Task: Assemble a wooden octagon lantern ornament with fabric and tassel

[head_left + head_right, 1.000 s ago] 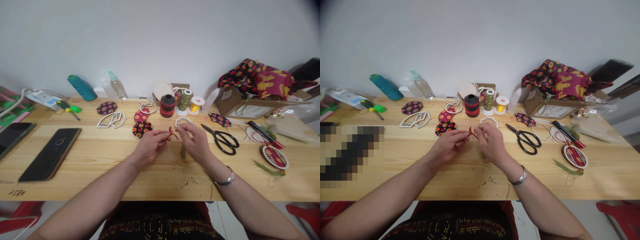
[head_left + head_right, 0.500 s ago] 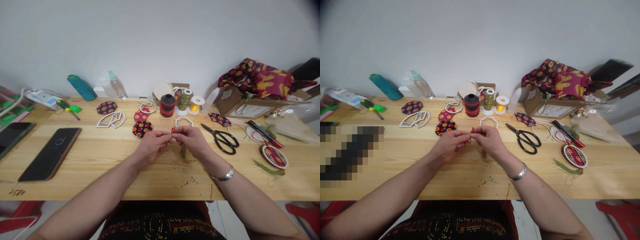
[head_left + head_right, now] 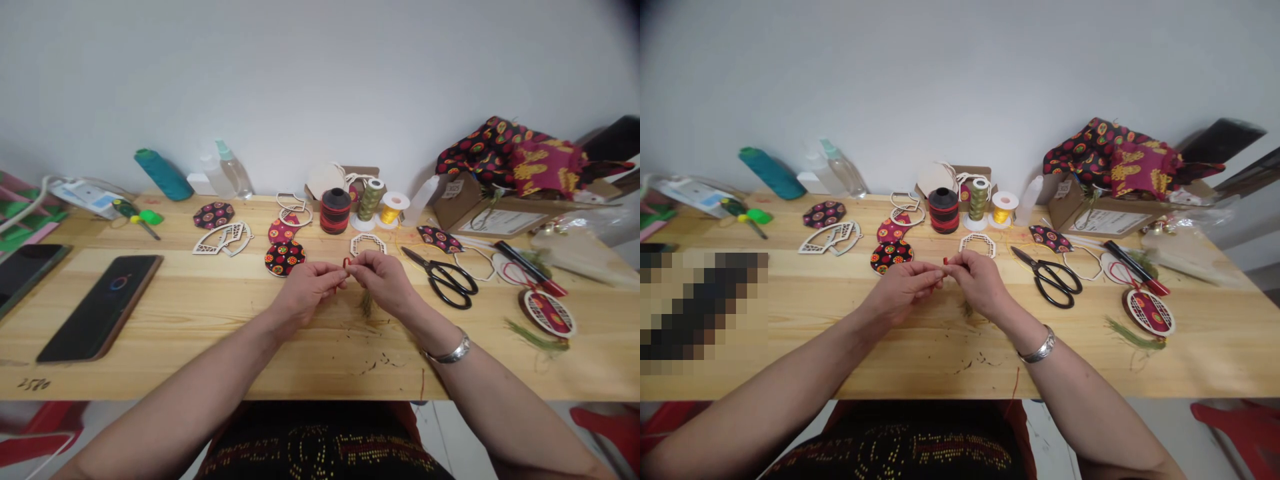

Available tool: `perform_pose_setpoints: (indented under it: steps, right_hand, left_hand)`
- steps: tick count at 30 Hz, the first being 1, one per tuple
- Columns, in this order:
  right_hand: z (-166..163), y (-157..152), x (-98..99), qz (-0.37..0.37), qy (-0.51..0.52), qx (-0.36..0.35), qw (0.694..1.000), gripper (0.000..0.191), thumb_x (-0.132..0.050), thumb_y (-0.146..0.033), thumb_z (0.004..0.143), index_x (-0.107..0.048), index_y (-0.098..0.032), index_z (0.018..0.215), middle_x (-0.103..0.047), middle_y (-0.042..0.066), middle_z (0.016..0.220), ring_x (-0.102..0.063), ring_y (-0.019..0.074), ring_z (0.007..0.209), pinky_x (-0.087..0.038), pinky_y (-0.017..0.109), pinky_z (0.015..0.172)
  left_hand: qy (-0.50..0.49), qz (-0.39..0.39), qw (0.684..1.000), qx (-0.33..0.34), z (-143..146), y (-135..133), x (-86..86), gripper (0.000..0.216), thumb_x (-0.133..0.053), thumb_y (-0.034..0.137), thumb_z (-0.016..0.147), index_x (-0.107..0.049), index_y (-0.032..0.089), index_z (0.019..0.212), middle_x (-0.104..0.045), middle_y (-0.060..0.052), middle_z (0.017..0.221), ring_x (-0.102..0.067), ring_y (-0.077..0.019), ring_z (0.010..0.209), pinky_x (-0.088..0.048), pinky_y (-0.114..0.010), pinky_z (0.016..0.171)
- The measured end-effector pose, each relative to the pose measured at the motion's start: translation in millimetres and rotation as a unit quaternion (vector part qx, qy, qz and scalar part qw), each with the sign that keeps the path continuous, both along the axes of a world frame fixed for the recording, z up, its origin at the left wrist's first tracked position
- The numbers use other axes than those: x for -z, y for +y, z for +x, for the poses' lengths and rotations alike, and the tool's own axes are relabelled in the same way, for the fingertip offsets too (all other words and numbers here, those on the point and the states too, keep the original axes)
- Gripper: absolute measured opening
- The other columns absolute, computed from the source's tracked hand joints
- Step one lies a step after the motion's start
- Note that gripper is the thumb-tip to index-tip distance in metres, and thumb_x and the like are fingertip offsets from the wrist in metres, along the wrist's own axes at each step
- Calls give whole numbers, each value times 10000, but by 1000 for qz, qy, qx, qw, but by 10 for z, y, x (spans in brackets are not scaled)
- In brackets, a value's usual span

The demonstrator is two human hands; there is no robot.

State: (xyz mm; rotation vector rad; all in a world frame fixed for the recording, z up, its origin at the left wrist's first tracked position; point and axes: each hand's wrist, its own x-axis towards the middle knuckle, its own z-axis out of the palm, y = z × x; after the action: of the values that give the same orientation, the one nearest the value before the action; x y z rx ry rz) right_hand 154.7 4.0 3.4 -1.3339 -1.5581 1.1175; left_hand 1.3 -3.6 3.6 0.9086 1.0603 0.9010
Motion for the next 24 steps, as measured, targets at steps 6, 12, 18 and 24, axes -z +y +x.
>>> perform_pose_setpoints:
  steps: [6, 12, 18, 24]
  right_hand:
    - [11, 15, 30, 29, -33, 2, 999, 169, -551, -301, 784, -534, -193, 656, -493, -35, 551, -435, 117, 558, -337, 253, 541]
    - [27, 16, 17, 67, -76, 29, 994, 146, -535, -252, 807, -541, -189, 675, -509, -29, 567, -440, 120, 559, -348, 262, 567]
    - [15, -6, -7, 97, -117, 48, 987, 133, -550, -207, 793, -545, -190, 662, -531, -24, 567, -454, 120, 550, -352, 267, 571]
    - [9, 13, 55, 32, -2, 39, 999, 141, -558, -274, 792, -567, -189, 680, -512, -41, 517, -426, 98, 481, -332, 252, 504]
  left_hand:
    - [-6, 15, 1000, 13, -6, 0, -19, 179, -724, 295, 669, -700, 120, 698, -644, -24, 625, -363, -27, 443, -231, -200, 437]
    - [-17, 10, 1000, 0, -7, 6, -35, 168, -712, 288, 691, -700, 126, 732, -721, -77, 773, -376, -17, 443, -245, -184, 435]
    - [9, 5, 1000, 23, 3, -14, -69, 165, -718, 302, 665, -707, 148, 723, -713, -49, 766, -384, -28, 446, -264, -193, 435]
    - [217, 204, 954, 21, 3, -48, -5, 110, -670, 268, 727, -735, 180, 737, -634, 4, 628, -516, -99, 572, -382, -234, 544]
